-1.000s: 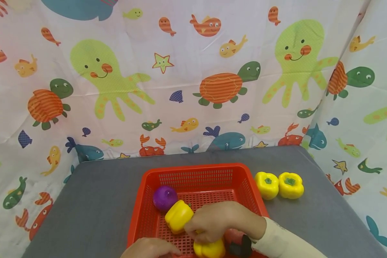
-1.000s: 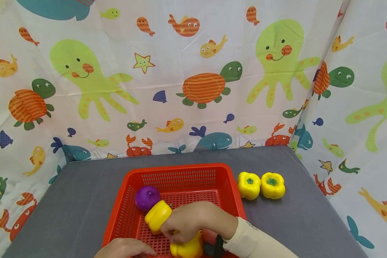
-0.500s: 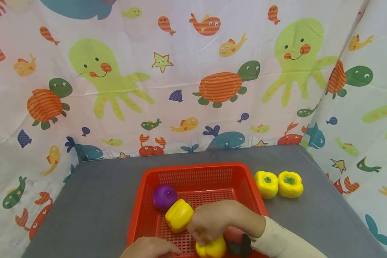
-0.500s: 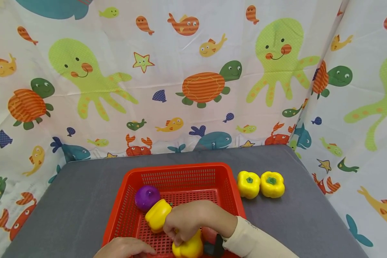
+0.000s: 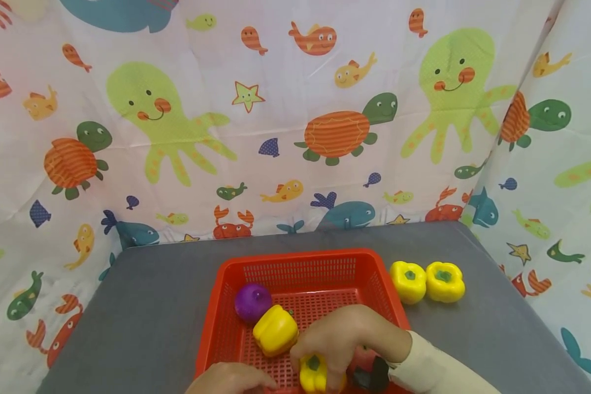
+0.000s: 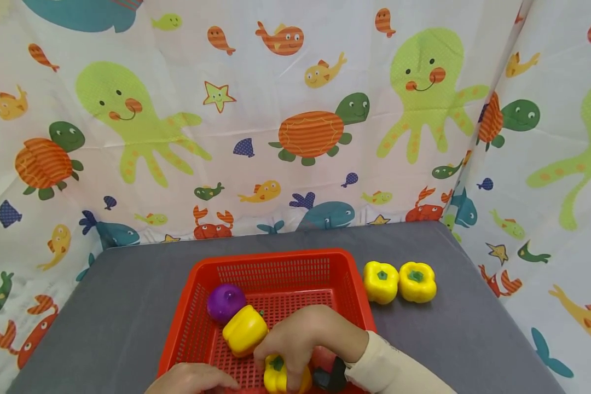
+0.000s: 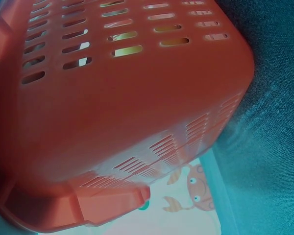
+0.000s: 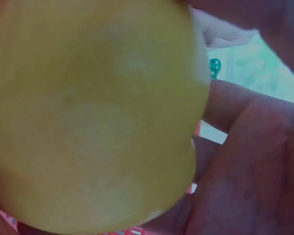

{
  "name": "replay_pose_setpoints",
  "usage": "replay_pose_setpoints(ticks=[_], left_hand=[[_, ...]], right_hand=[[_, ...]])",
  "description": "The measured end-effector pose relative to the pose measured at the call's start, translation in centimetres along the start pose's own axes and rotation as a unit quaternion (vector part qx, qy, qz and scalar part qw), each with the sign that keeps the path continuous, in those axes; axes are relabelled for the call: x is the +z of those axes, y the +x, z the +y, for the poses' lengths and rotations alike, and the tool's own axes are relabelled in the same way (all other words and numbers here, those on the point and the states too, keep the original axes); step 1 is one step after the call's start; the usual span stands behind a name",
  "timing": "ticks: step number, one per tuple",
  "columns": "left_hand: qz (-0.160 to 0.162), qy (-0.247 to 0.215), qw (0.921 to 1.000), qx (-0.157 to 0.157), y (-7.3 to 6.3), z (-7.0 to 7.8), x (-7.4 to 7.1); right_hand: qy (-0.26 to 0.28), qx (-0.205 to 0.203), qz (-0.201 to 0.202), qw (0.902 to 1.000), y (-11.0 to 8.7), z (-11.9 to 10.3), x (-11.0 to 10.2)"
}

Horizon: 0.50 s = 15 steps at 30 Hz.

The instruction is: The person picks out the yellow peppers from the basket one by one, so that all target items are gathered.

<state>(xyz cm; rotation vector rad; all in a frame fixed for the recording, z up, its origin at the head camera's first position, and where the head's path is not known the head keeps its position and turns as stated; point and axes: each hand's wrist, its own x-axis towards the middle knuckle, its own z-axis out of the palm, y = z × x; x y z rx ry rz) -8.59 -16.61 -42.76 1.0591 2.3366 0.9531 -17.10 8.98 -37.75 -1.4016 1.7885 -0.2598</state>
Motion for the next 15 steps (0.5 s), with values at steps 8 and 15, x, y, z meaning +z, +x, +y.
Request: replay_pose_setpoints(ticks=[8,15], left_hand=[[-0.009,0.009,0.9999,-0.001,0.09,-0.09,-0.12],[-0.004,0.010,0.9999,0.009,-0.02,0.07,-0.10]], right_hand=[[0.031,0.063,0.018,0.9974,-0.17,-0.18,0.11],[0.030,0.054,0.056,0.9965,-0.51,-0.21,0.27]])
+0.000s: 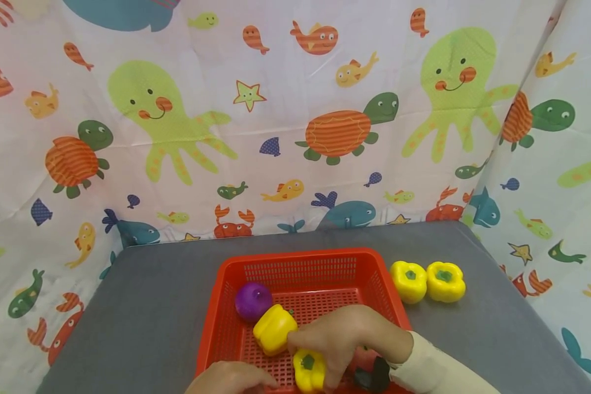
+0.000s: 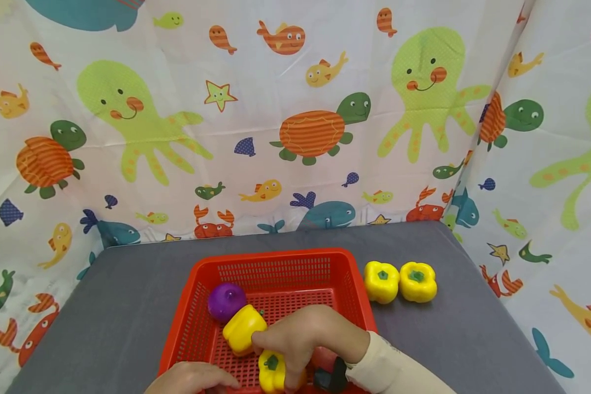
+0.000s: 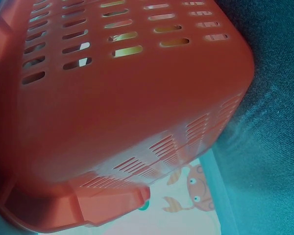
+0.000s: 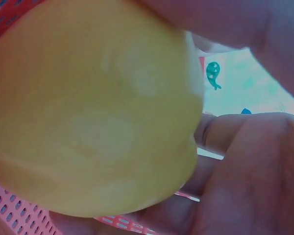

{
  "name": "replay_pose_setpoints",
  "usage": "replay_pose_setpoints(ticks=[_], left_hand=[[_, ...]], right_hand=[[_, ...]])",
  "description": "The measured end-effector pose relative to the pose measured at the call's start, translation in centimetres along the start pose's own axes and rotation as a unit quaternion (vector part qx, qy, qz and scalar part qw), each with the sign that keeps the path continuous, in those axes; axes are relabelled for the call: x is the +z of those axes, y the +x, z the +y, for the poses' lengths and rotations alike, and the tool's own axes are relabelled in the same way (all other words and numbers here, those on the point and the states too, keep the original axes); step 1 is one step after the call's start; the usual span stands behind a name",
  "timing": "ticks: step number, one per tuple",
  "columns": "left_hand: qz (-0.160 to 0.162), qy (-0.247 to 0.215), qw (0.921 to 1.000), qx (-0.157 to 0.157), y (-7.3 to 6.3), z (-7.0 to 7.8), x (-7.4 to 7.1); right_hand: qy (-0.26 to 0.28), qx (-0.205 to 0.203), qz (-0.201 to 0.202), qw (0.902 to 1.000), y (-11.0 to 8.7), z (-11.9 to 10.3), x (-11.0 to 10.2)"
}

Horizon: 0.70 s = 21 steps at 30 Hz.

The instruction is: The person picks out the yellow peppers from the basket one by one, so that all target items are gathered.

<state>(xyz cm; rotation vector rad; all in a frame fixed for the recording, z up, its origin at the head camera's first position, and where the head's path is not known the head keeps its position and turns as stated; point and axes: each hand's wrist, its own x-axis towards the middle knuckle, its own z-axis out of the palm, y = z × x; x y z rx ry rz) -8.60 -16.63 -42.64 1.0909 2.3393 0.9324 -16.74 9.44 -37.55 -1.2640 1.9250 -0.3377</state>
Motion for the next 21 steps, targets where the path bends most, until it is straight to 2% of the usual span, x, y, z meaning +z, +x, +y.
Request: replay_pose_setpoints(ticks=[9,16,21], left_hand=[[0.006,-0.003,1.0000,0.007,0.0,0.0,-0.1],[-0.001,-0.024,0.9993,-0.027,-0.1,0.0,0.2],[0.001,-0.030,0.9990,-0.032,-0.1,0.0,0.3]], right_hand=[[-0.018,-0.019,0.045,0.9987,-0.9,-0.3,-0.1],[-0.024,-0.028,0.074,0.9966,-1.6,-0.5,-0.1],[-0.020,-0.029,0.093,0.9951,-2.0,-0.6,-0.1]])
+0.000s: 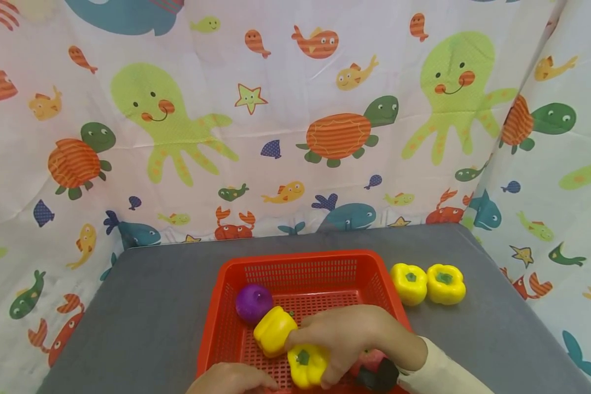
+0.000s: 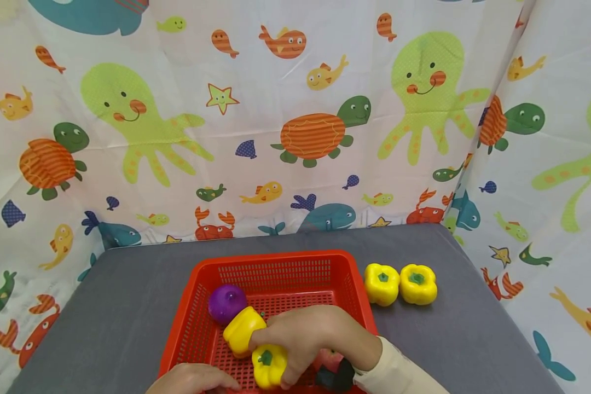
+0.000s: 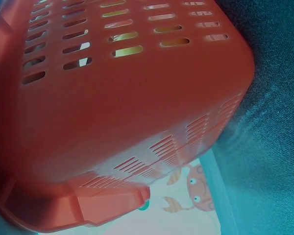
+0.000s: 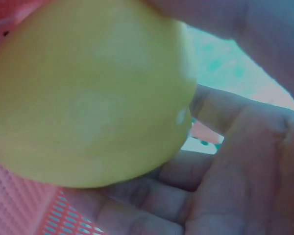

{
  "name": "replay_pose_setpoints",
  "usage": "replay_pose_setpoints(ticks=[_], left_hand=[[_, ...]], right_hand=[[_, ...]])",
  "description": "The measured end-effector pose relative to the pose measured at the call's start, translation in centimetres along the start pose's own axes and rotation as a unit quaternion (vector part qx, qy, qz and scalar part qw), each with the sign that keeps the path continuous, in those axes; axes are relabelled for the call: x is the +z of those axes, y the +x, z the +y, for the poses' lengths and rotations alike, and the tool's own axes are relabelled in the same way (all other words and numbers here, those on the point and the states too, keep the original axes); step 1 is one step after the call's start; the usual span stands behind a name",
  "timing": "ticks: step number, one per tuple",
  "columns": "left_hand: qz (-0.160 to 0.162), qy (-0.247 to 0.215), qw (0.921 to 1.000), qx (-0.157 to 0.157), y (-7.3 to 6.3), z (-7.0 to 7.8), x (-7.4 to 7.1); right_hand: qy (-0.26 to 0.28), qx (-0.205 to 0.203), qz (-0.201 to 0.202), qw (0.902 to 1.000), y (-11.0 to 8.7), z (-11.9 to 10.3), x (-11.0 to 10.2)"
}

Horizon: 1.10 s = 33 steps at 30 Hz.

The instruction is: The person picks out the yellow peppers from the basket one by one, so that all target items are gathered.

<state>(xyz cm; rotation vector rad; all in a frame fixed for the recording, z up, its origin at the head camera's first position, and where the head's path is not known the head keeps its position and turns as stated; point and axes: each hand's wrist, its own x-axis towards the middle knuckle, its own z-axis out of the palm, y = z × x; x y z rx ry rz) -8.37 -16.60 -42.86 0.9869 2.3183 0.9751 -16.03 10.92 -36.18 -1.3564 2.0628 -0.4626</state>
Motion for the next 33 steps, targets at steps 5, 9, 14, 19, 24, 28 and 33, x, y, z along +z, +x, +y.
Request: replay_pose_setpoints(ticks=[5,9,14,19,24,28,33], left_hand=[[-0.004,0.018,0.9998,0.011,0.1,-0.2,-0.1],[-0.001,0.028,0.9993,0.024,0.2,-0.2,-0.1],[-0.001,0.017,0.9997,0.018,0.2,-0.1,-0.1],[0.001,0.013,0.9999,0.001,0.1,0.0,0.0],[0.002,0.013,0.9999,0.004,0.1,-0.1,0.0],[0.002,0.013,0.9999,0.006,0.2,-0.1,0.0],[0.001,-0.004,1.0000,-0.008,0.2,0.1,0.0]], right_hand=[[-0.018,0.000,0.029,0.9994,-0.7,-0.3,-0.1],[-0.020,0.007,0.047,0.9987,-1.0,-0.5,-0.2],[-0.008,0.027,0.058,0.9979,-1.4,-0.7,-0.5],[-0.002,0.032,0.076,0.9966,-2.0,-0.6,-0.7],[0.001,0.027,0.090,0.9956,-2.6,-0.6,-0.8],[0.000,0.026,0.095,0.9951,-2.9,-0.8,-0.8],[0.003,0.024,0.113,0.9933,-3.5,-0.8,-0.8]])
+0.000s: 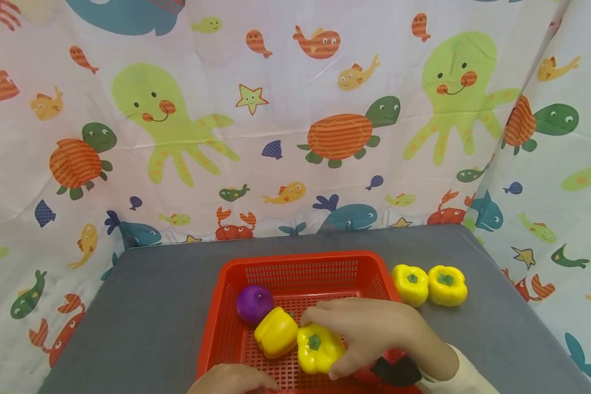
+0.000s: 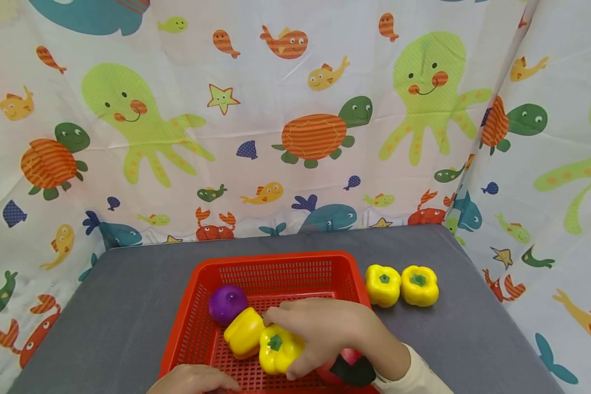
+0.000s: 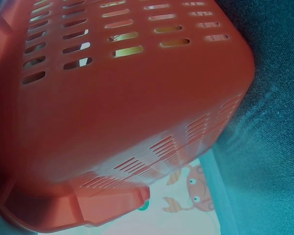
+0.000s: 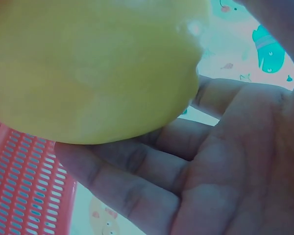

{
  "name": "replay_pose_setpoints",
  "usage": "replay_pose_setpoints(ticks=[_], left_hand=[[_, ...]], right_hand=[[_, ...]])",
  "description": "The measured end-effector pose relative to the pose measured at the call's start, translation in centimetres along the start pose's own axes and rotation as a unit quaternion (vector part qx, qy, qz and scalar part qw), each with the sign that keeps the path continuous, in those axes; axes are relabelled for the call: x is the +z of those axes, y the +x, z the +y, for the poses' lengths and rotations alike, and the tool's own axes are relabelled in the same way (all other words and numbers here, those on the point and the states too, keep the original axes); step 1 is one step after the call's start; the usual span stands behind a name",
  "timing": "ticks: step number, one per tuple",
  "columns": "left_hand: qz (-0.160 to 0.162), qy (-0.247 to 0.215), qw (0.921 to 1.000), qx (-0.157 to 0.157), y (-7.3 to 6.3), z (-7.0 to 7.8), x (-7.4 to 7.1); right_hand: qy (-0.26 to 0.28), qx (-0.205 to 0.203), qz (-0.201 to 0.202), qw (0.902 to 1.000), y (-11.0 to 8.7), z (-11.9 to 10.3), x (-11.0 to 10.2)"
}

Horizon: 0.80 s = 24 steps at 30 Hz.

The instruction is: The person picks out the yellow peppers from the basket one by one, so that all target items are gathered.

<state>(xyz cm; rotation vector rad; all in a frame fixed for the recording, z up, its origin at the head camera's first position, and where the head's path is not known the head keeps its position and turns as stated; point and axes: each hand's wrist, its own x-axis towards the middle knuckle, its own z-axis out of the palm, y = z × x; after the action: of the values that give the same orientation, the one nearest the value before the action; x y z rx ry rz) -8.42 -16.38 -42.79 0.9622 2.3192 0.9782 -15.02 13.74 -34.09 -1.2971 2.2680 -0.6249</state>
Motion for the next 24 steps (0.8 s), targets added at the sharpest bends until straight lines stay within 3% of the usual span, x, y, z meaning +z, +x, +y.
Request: replay_pose_setpoints(ticks=[4,12,24], left_hand=[[-0.004,-0.002,0.9999,-0.009,-0.1,0.1,0.0],[0.000,-0.007,1.0000,-0.006,0.0,0.1,0.1],[-0.004,0.028,0.9995,0.011,0.1,-0.3,-0.1]], right_hand=[[-0.005,0.000,0.017,0.9998,-0.7,0.0,-0.1],[0.018,0.046,0.039,0.9980,-2.7,-0.5,-0.3],[0.026,0.074,0.064,0.9948,-4.6,-0.5,0.0]])
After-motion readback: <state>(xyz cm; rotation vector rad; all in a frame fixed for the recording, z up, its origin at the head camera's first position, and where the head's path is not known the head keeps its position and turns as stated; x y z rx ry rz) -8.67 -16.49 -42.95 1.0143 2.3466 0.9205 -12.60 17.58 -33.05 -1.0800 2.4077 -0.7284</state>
